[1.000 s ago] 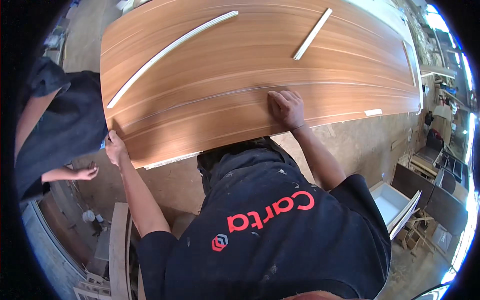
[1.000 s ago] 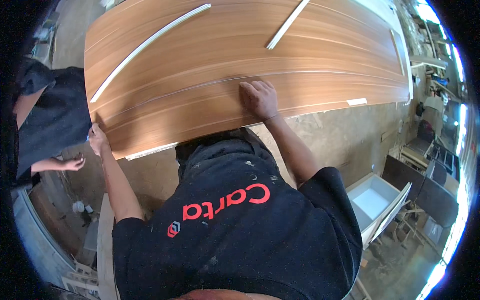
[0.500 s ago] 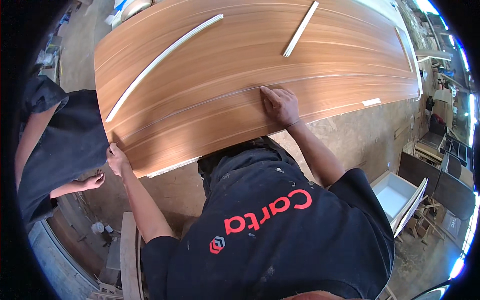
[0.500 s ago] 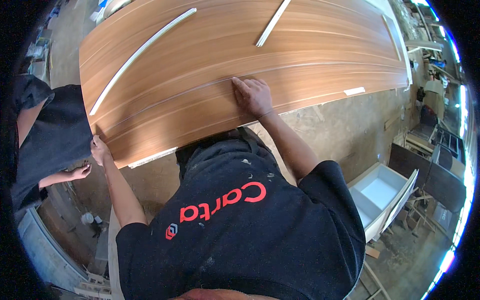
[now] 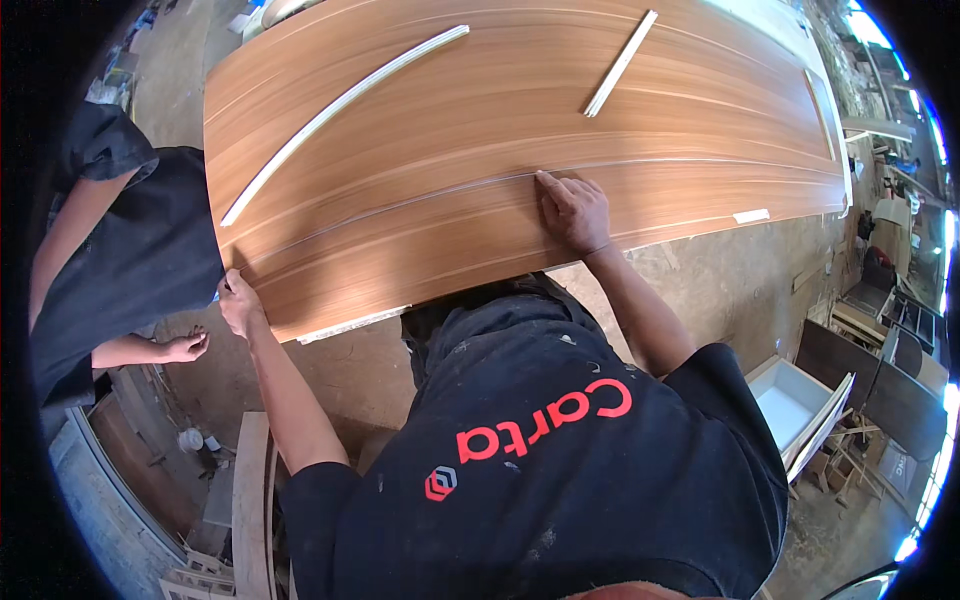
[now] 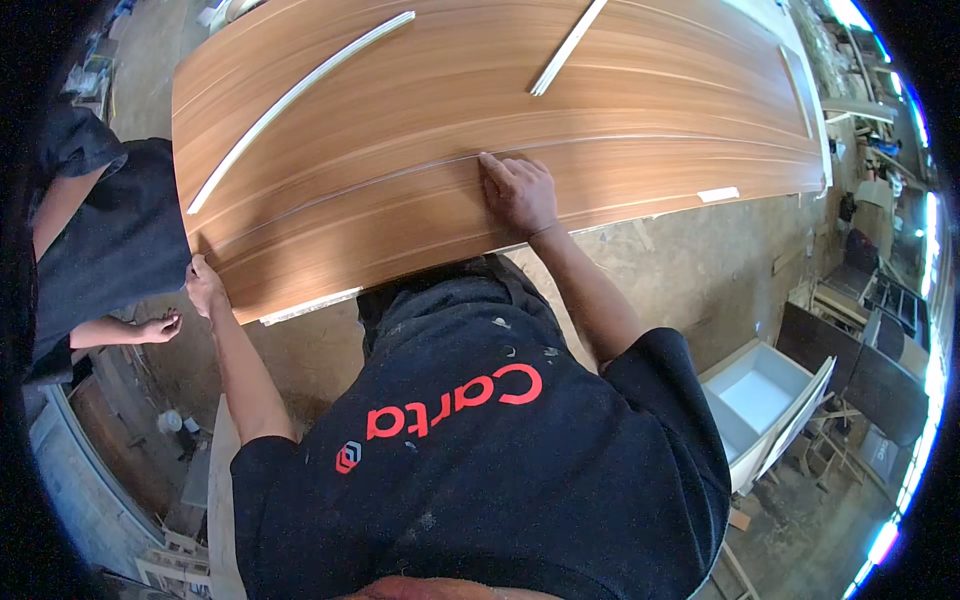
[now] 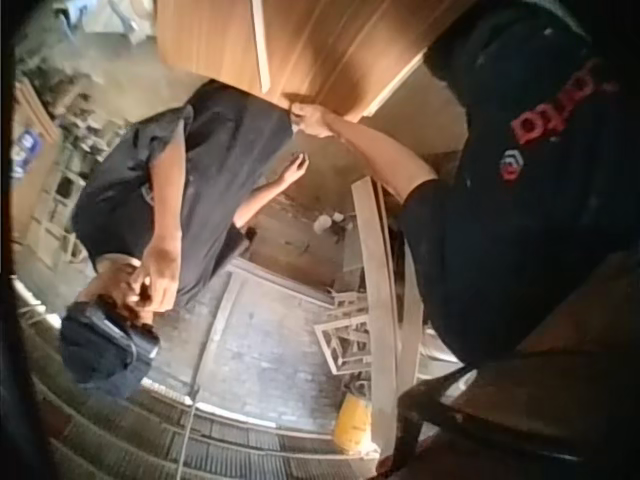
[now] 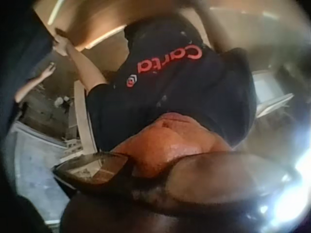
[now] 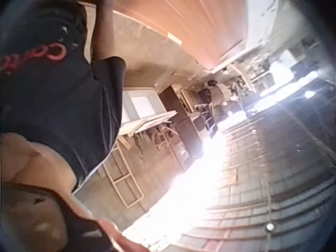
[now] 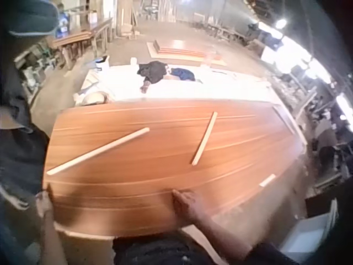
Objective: Assembling, marking, and cleaning wooden panels in a workshop environment.
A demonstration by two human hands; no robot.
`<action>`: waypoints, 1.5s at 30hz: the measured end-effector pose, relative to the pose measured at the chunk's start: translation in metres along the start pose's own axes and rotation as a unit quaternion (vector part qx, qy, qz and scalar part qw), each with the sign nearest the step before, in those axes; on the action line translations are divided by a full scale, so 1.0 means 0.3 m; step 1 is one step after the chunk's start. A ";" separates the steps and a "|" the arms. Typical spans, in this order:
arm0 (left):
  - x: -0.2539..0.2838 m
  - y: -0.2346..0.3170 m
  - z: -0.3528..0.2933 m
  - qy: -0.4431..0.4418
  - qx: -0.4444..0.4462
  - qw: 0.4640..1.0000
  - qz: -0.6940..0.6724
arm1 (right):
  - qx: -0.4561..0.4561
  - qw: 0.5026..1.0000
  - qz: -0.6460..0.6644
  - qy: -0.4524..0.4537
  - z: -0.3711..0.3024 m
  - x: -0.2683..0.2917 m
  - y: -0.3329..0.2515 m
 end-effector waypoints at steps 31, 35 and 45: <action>-0.012 -0.022 0.010 -0.003 -0.003 1.000 -0.001 | 0.018 0.998 0.043 0.044 -0.003 -0.020 0.001; 0.011 -0.011 -0.005 -0.015 0.007 1.000 -0.014 | 0.017 0.999 0.031 -0.001 -0.005 -0.017 -0.008; 0.019 -0.011 -0.014 -0.015 -0.004 1.000 -0.010 | 0.013 1.000 0.012 -0.022 -0.013 -0.016 -0.013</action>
Point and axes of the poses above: each hand's wrist, its own z-axis towards the middle knuckle, its own x-axis out of the back of the hand, y = z × x, the point moved 1 cm from there along z, towards the middle knuckle, and after that the axes turned 10 degrees about -x, right-handed, at the moved point
